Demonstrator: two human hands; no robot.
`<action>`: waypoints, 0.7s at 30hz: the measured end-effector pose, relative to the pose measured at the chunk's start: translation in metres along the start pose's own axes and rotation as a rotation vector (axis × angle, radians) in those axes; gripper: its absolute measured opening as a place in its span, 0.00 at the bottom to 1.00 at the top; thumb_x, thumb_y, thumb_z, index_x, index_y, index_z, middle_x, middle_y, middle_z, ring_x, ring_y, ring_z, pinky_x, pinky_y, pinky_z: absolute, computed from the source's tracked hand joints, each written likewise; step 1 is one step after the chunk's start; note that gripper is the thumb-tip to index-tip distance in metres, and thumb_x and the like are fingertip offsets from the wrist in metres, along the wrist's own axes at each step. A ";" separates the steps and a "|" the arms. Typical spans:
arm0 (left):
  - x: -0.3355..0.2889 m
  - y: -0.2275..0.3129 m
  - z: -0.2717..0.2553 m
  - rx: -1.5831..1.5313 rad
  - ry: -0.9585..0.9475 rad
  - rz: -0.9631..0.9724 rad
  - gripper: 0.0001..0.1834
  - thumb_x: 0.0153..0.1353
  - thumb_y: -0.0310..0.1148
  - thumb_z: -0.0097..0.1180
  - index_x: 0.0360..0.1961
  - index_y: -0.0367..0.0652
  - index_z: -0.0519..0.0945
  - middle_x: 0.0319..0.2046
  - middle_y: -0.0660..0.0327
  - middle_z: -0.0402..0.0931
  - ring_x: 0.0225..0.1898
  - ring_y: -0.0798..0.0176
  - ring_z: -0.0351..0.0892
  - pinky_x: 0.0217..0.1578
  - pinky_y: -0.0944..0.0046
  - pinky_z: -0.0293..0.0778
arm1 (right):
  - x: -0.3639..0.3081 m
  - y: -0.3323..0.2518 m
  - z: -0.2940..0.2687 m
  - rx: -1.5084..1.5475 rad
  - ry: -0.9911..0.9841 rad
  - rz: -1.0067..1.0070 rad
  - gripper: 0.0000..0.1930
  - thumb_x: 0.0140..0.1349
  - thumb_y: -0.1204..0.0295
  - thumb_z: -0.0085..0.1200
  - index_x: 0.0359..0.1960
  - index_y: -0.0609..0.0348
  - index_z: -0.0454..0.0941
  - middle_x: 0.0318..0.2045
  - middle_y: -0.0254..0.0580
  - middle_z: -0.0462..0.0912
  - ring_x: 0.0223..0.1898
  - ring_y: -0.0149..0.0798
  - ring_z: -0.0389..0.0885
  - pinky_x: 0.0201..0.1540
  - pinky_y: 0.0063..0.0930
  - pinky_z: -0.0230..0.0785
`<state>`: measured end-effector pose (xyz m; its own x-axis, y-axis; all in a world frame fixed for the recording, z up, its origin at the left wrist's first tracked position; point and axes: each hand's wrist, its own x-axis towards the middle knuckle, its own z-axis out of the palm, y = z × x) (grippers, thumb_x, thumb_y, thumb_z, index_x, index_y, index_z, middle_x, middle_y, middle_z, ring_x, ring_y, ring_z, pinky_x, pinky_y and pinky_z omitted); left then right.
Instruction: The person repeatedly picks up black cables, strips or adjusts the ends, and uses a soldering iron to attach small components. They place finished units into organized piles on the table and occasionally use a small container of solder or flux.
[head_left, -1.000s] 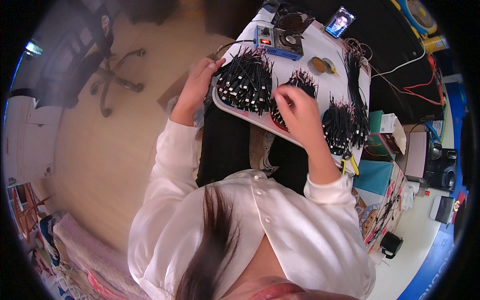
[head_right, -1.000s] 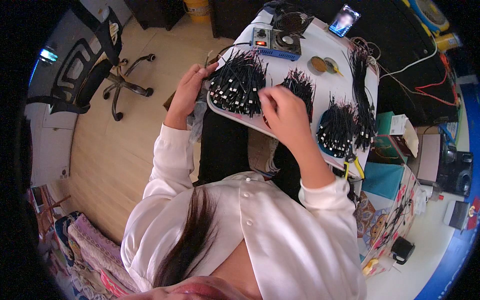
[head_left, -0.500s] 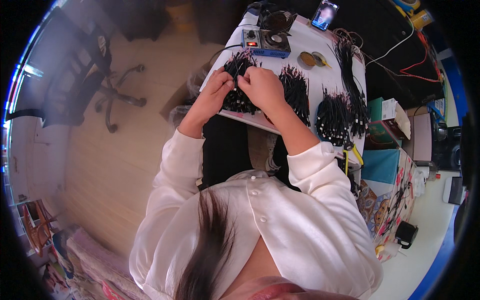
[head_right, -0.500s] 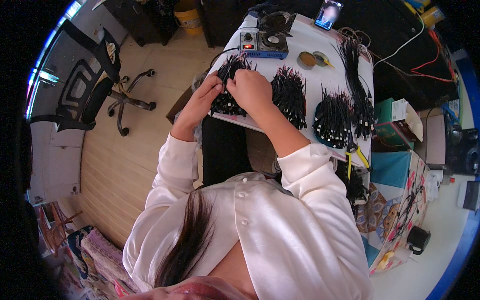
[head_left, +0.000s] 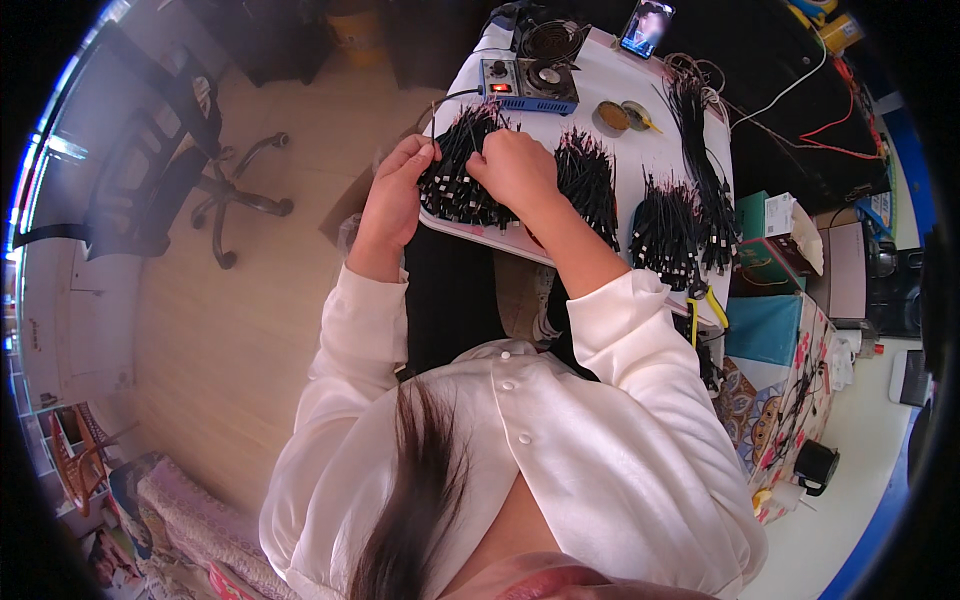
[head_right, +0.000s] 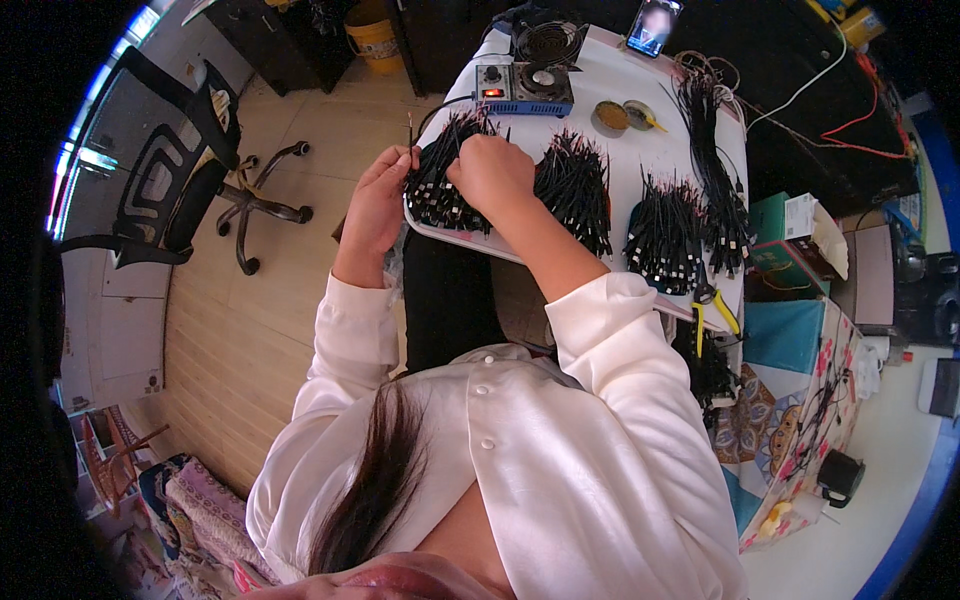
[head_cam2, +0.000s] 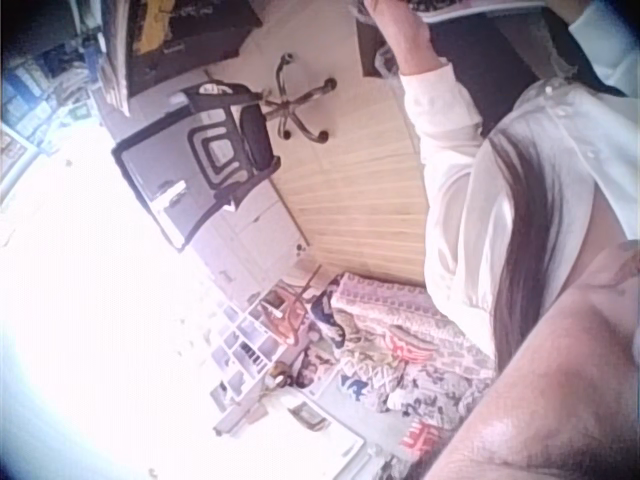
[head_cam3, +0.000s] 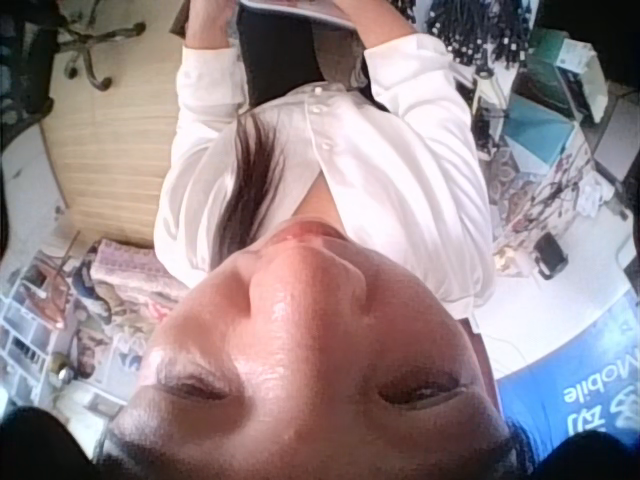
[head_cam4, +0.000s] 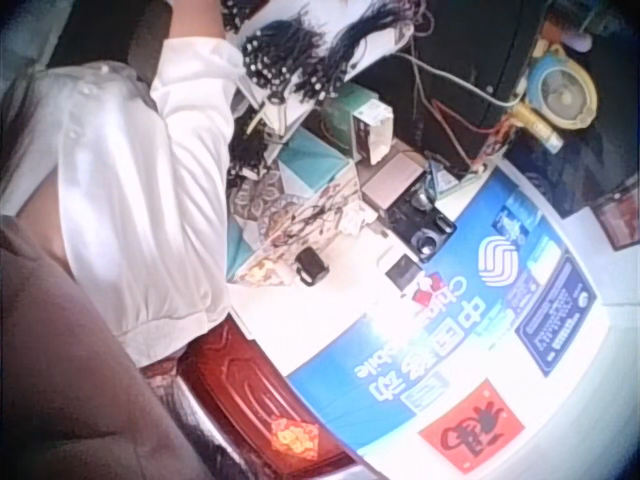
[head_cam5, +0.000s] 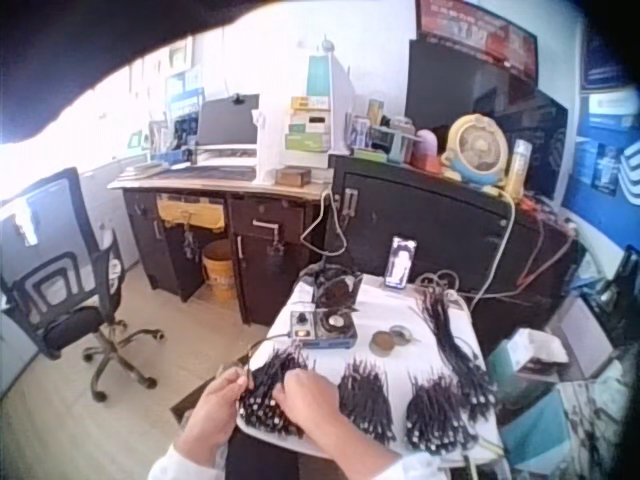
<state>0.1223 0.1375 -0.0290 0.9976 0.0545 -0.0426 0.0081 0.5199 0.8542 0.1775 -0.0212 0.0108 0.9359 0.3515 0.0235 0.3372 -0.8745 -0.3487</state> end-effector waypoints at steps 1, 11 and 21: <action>0.000 0.000 0.000 0.003 0.009 0.002 0.06 0.68 0.30 0.46 0.36 0.41 0.73 0.38 0.66 0.73 0.44 0.70 0.68 0.49 0.72 0.61 | 0.001 0.000 0.000 0.000 -0.003 -0.007 0.16 0.55 0.59 0.54 0.24 0.62 0.80 0.27 0.52 0.82 0.33 0.55 0.82 0.36 0.46 0.74; 0.004 -0.019 0.002 0.370 0.142 0.205 0.07 0.67 0.30 0.48 0.34 0.38 0.74 0.40 0.66 0.73 0.49 0.70 0.66 0.54 0.72 0.57 | 0.003 0.000 0.002 0.037 0.043 0.025 0.17 0.56 0.58 0.53 0.25 0.62 0.80 0.26 0.54 0.81 0.33 0.56 0.81 0.36 0.47 0.73; 0.003 -0.015 -0.008 0.291 0.117 0.136 0.06 0.67 0.28 0.46 0.35 0.38 0.73 0.38 0.66 0.71 0.47 0.72 0.66 0.53 0.73 0.57 | 0.021 0.004 0.006 0.172 0.396 -0.527 0.13 0.64 0.64 0.47 0.39 0.58 0.80 0.41 0.49 0.81 0.48 0.50 0.76 0.50 0.40 0.69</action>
<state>0.1245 0.1372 -0.0459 0.9764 0.2129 0.0366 -0.0880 0.2371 0.9675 0.1977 -0.0157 0.0046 0.6285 0.5386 0.5612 0.7683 -0.5426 -0.3396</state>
